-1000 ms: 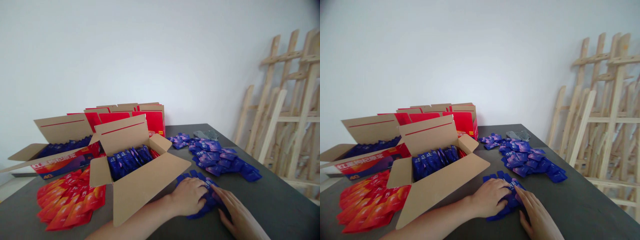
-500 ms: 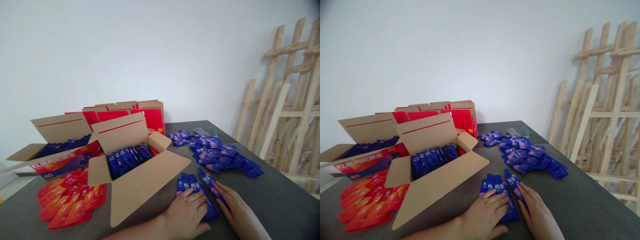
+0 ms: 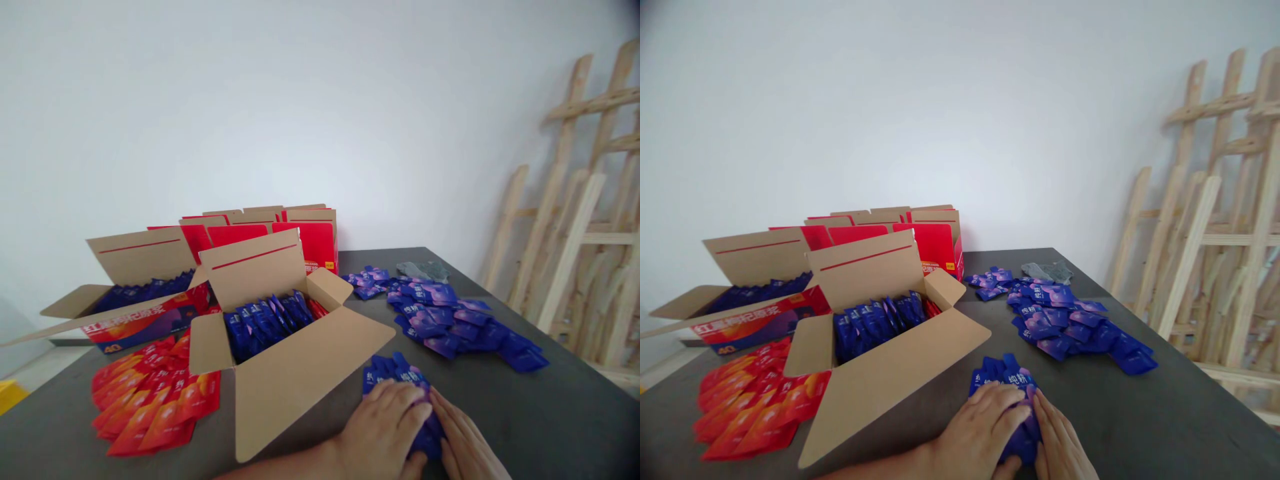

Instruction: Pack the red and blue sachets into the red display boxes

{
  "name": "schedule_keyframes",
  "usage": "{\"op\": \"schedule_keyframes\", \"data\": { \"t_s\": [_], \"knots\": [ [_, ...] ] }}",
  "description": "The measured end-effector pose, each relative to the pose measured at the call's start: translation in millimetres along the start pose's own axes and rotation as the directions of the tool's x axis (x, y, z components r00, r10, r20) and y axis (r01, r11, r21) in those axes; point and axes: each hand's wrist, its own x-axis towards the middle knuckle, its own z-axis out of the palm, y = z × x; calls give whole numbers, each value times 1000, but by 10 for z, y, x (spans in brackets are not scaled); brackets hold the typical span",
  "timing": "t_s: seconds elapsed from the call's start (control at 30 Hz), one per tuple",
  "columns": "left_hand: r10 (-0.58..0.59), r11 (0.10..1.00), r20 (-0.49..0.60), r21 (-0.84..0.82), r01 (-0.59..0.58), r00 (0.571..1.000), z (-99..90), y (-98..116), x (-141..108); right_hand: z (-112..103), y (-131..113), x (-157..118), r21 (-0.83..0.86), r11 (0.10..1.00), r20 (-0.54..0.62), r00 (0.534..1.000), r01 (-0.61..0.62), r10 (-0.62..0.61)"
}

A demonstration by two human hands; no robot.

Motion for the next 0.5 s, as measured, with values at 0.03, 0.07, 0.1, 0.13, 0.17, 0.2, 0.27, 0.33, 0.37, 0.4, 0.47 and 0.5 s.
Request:
{"op": "schedule_keyframes", "data": {
  "t_s": [0.03,0.07,0.1,0.13,0.17,0.2,0.27,0.33,0.37,0.4,0.47,0.5],
  "knots": [
    [20,1000,14,9,-20,1000,-4,-6,6,2,-1,-23,46,999,22,1000,-18,17],
    [34,999,34,16,-35,999,-5,-15,13,4,2,-39,86,995,45,998,-42,38],
    [45,999,59,20,-46,997,-4,-27,21,4,13,-44,116,991,67,996,-72,65],
    [53,998,84,19,-55,995,0,-39,28,1,34,-35,137,985,91,992,-105,93],
    [62,998,105,14,-64,992,6,-51,33,-8,65,-8,150,979,118,985,-140,123],
    [73,997,124,4,-74,990,14,-63,36,-22,108,37,157,972,147,978,-173,150],
    [85,996,140,-12,-85,986,34,-82,35,-64,231,177,145,966,183,966,-212,184],
    [88,996,126,-15,-86,988,56,-91,23,-110,392,363,83,975,167,968,-204,188],
    [86,996,115,-10,-86,990,67,-92,15,-124,480,460,28,982,144,973,-187,181],
    [86,996,105,-3,-86,991,76,-91,7,-130,568,553,-43,986,119,979,-162,166],
    [84,996,89,12,-86,992,92,-87,-8,-114,724,709,-192,974,93,986,-121,141],
    [83,996,79,20,-85,993,98,-86,-13,-95,786,765,-249,962,88,987,-108,134]
  ]
}}
